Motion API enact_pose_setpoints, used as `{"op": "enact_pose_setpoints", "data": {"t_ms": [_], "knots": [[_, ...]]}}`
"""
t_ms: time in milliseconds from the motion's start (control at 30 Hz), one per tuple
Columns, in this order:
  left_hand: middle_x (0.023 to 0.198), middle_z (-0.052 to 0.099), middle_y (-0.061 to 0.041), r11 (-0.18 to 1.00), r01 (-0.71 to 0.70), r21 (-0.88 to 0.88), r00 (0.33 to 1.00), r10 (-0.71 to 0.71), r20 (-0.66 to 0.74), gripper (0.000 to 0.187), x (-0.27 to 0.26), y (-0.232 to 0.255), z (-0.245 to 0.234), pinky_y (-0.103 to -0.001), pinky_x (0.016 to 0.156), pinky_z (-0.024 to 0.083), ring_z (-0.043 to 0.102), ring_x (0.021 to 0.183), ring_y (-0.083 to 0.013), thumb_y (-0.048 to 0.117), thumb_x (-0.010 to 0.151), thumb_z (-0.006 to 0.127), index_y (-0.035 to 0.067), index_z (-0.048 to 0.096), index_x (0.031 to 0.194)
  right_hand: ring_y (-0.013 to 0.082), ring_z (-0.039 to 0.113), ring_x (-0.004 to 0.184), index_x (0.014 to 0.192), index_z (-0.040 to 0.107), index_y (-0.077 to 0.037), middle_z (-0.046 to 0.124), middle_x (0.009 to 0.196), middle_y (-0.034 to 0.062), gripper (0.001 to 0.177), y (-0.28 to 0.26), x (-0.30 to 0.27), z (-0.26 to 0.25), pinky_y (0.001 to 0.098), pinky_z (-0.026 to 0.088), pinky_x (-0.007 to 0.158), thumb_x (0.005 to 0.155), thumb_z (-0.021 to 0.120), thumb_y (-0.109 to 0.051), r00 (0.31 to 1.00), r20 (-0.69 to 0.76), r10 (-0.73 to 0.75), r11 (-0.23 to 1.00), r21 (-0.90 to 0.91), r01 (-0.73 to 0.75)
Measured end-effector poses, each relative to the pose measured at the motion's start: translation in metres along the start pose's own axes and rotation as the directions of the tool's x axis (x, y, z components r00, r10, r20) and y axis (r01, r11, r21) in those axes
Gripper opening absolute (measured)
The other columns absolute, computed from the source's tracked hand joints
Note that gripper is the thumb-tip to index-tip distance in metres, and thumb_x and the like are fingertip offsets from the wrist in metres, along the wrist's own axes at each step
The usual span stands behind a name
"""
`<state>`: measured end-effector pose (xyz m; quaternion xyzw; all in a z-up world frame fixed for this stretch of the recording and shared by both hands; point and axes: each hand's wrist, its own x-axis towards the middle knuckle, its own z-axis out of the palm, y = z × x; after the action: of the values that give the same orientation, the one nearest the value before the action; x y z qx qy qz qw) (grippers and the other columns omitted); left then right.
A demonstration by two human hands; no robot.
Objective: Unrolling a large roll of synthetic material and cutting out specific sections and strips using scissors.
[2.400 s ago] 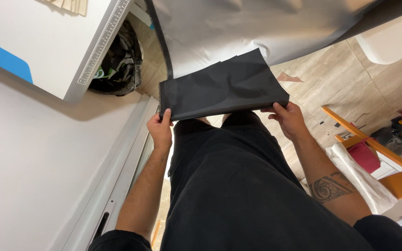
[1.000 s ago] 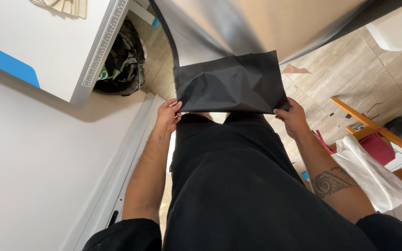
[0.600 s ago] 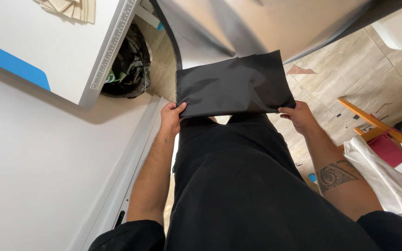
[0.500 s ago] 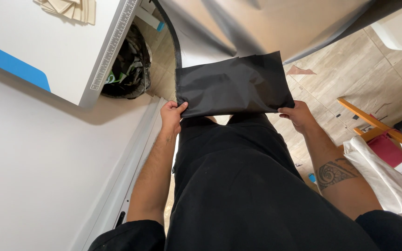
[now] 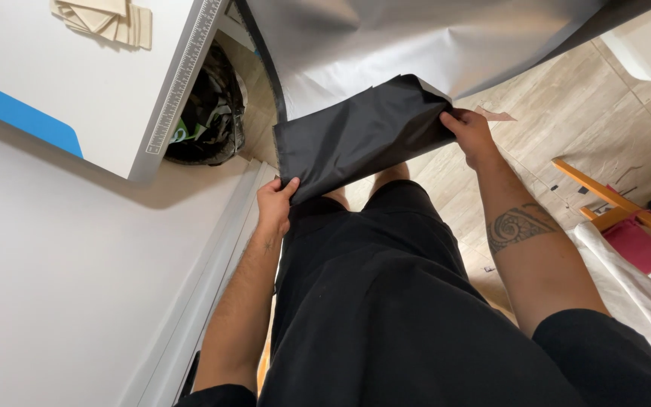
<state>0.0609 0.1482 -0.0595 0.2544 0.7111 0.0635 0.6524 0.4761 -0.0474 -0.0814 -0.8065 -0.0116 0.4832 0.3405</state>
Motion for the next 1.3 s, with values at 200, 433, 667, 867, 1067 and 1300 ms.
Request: {"op": "enact_pose_setpoints", "data": {"t_ms": [200, 433, 667, 867, 1067, 1300], "knots": [[0.079, 0.067, -0.006, 0.987, -0.162, 0.021, 0.987, 0.162, 0.018, 0.014, 0.002, 0.005, 0.001, -0.033, 0.064, 0.060, 0.068, 0.075, -0.0160, 0.012, 0.089, 0.082, 0.003, 0.076, 0.098, 0.0154, 0.062, 0.099, 0.100, 0.068, -0.008, 0.064, 0.092, -0.0002, 0.032, -0.039, 0.001, 0.018, 0.0372, 0.053, 0.098, 0.080, 0.092, -0.017, 0.982, 0.066, -0.175, 0.976, 0.146, 0.164], [0.073, 0.069, -0.008, 0.965, -0.198, -0.169, 0.970, 0.217, 0.105, 0.009, -0.004, 0.023, -0.005, -0.033, 0.063, 0.061, 0.071, 0.068, -0.0195, 0.005, 0.087, 0.080, 0.002, 0.072, 0.091, 0.0109, 0.066, 0.101, 0.101, 0.070, -0.013, 0.065, 0.095, -0.0070, 0.025, -0.082, -0.033, 0.023, 0.0339, 0.052, 0.105, 0.084, 0.089, -0.012, 0.958, 0.109, -0.265, 0.913, 0.348, 0.212], [0.071, 0.071, -0.008, 0.960, -0.144, -0.238, 0.968, 0.186, 0.168, 0.018, -0.010, 0.037, -0.012, -0.033, 0.054, 0.062, 0.073, 0.063, -0.0210, -0.002, 0.079, 0.083, 0.004, 0.068, 0.089, 0.0177, 0.072, 0.091, 0.119, 0.064, -0.003, 0.070, 0.100, 0.0053, 0.042, -0.067, -0.029, 0.021, 0.0342, 0.059, 0.089, 0.085, 0.087, -0.010, 0.987, 0.076, -0.140, 0.935, 0.337, 0.107], [0.079, 0.072, -0.007, 0.986, -0.058, -0.155, 0.970, 0.092, 0.224, 0.036, -0.040, 0.068, 0.006, -0.034, 0.057, 0.065, 0.073, 0.065, -0.0221, -0.003, 0.078, 0.084, 0.005, 0.065, 0.107, 0.0201, 0.074, 0.071, 0.098, 0.072, 0.001, 0.071, 0.078, 0.0099, 0.026, -0.075, -0.068, 0.005, 0.0346, 0.061, 0.070, 0.087, 0.087, -0.017, 0.998, -0.047, 0.038, 0.963, 0.268, -0.024], [0.084, 0.075, -0.013, 0.999, 0.046, -0.007, 0.978, -0.044, 0.204, 0.031, -0.010, 0.044, 0.014, -0.040, 0.060, 0.067, 0.077, 0.071, -0.0271, 0.014, 0.087, 0.084, 0.001, 0.071, 0.112, 0.0220, 0.072, 0.074, 0.104, 0.074, 0.002, 0.071, 0.080, 0.0109, 0.034, -0.096, -0.095, -0.006, 0.0373, 0.059, 0.071, 0.090, 0.086, -0.027, 0.993, -0.059, 0.105, 0.980, 0.175, -0.093], [0.094, 0.072, -0.016, 0.999, 0.024, 0.041, 0.988, -0.030, 0.152, 0.035, -0.008, 0.060, 0.012, -0.045, 0.070, 0.065, 0.076, 0.084, -0.0304, 0.024, 0.092, 0.083, 0.004, 0.072, 0.118, 0.0257, 0.074, 0.075, 0.107, 0.073, 0.003, 0.072, 0.082, 0.0132, 0.042, -0.081, -0.088, 0.000, 0.0381, 0.061, 0.069, 0.086, 0.090, -0.028, 0.988, -0.034, 0.148, 0.977, 0.162, -0.141]]}}
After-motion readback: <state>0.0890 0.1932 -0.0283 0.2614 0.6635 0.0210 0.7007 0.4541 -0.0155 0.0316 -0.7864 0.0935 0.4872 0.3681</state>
